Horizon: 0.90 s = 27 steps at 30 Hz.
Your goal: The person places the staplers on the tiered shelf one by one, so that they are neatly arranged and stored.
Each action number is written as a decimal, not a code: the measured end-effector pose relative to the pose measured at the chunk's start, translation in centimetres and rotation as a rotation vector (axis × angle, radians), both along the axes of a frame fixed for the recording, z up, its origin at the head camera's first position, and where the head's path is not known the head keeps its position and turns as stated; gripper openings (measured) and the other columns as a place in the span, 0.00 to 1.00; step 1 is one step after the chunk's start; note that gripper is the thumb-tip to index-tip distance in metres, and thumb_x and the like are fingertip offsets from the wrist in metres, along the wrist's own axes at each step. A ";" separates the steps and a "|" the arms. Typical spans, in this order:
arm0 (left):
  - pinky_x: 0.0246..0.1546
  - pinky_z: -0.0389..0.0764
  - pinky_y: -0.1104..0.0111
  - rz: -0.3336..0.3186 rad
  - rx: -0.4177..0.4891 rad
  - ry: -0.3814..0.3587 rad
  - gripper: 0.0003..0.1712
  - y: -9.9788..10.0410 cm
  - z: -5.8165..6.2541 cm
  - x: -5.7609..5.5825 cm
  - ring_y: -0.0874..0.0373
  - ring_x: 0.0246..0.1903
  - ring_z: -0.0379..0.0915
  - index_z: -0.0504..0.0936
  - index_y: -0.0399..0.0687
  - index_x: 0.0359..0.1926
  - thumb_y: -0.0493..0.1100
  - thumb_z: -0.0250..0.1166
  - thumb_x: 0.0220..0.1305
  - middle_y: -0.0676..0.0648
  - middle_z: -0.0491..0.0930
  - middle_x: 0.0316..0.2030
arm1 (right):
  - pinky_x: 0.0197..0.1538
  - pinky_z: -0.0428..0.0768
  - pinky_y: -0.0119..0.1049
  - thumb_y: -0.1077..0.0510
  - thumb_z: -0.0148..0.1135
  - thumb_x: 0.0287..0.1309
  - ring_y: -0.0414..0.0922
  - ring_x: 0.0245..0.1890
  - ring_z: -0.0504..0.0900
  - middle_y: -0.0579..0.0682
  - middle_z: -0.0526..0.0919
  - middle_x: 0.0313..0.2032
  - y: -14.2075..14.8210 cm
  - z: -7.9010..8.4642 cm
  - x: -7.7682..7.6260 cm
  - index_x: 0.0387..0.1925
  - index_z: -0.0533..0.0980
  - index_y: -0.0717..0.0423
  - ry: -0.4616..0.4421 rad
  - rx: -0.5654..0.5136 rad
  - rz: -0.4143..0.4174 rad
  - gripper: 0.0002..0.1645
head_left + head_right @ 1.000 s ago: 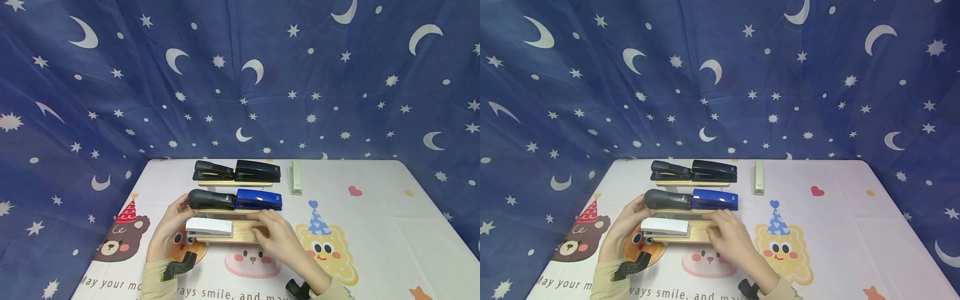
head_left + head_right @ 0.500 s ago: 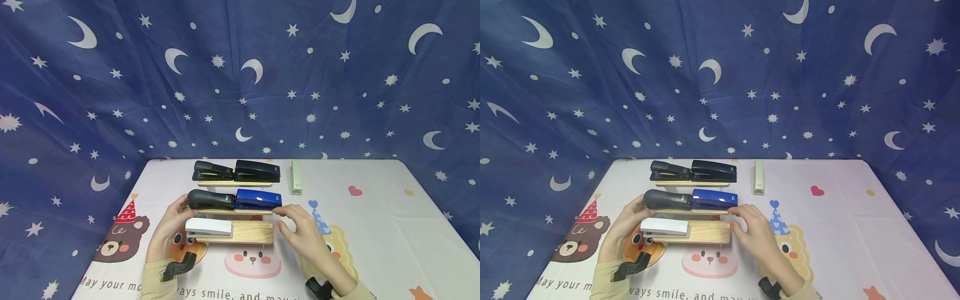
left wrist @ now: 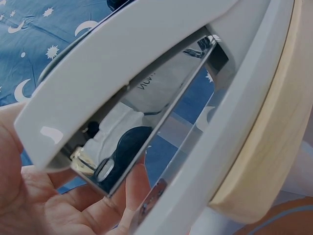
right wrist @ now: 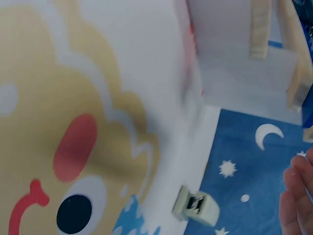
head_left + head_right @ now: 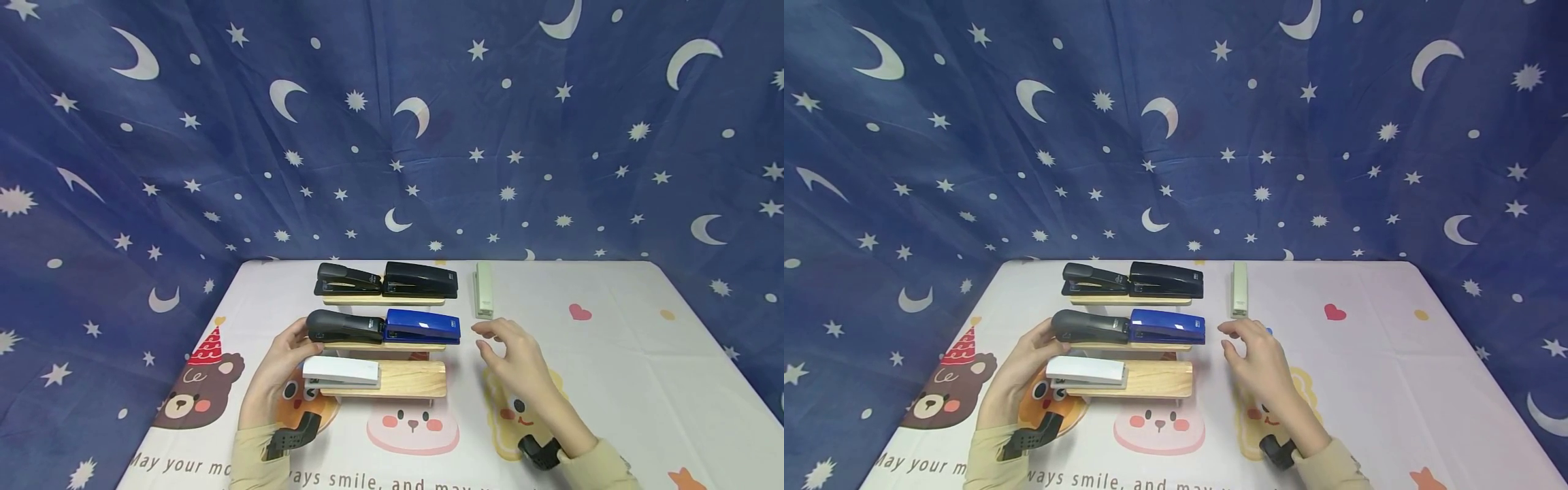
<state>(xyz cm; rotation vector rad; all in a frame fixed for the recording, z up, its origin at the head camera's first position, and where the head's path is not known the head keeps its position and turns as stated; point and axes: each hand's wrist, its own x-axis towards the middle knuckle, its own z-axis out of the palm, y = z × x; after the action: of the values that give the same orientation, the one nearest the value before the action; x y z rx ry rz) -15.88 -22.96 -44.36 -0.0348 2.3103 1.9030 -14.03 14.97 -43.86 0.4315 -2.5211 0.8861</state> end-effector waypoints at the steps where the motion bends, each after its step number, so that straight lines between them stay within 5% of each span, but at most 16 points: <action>1: 0.52 0.70 0.64 -0.003 -0.003 0.002 0.32 0.0 0.0 0.0 0.64 0.44 0.77 0.68 0.37 0.63 0.30 0.59 0.55 0.52 0.80 0.46 | 0.39 0.79 0.41 0.66 0.67 0.50 0.44 0.38 0.81 0.47 0.85 0.36 0.1 -0.1 -0.2 0.41 0.81 0.53 -0.015 0.001 -0.003 0.15; 11: 0.65 0.57 0.39 0.028 -0.018 -0.021 0.32 0.2 0.1 0.1 0.59 0.48 0.75 0.69 0.41 0.64 0.32 0.60 0.55 0.36 0.75 0.57 | 0.46 0.80 0.50 0.66 0.64 0.53 0.52 0.41 0.83 0.56 0.86 0.40 1.2 -1.4 -3.1 0.50 0.77 0.60 -0.142 -0.083 -0.018 0.20; 23: 0.60 0.66 0.52 0.012 -0.011 -0.019 0.30 0.0 -0.1 0.0 0.60 0.46 0.77 0.70 0.40 0.62 0.31 0.60 0.55 0.43 0.78 0.51 | 0.48 0.80 0.53 0.67 0.63 0.53 0.57 0.42 0.83 0.60 0.85 0.42 1.8 -2.4 -6.2 0.51 0.76 0.62 -0.220 -0.181 -0.068 0.21; 27: 0.61 0.64 0.49 0.017 -0.013 -0.020 0.30 0.0 -0.2 0.0 0.60 0.46 0.76 0.70 0.40 0.61 0.32 0.60 0.55 0.44 0.79 0.51 | 0.51 0.78 0.53 0.65 0.62 0.54 0.58 0.45 0.82 0.62 0.83 0.46 1.9 -2.6 -7.0 0.54 0.74 0.62 -0.264 -0.207 -0.099 0.23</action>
<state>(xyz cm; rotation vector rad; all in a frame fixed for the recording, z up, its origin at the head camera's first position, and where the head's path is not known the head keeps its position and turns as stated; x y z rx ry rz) -15.87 -22.94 -44.51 -0.0748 2.3165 1.8872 -21.05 16.84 -46.48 0.1287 -2.6186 1.2187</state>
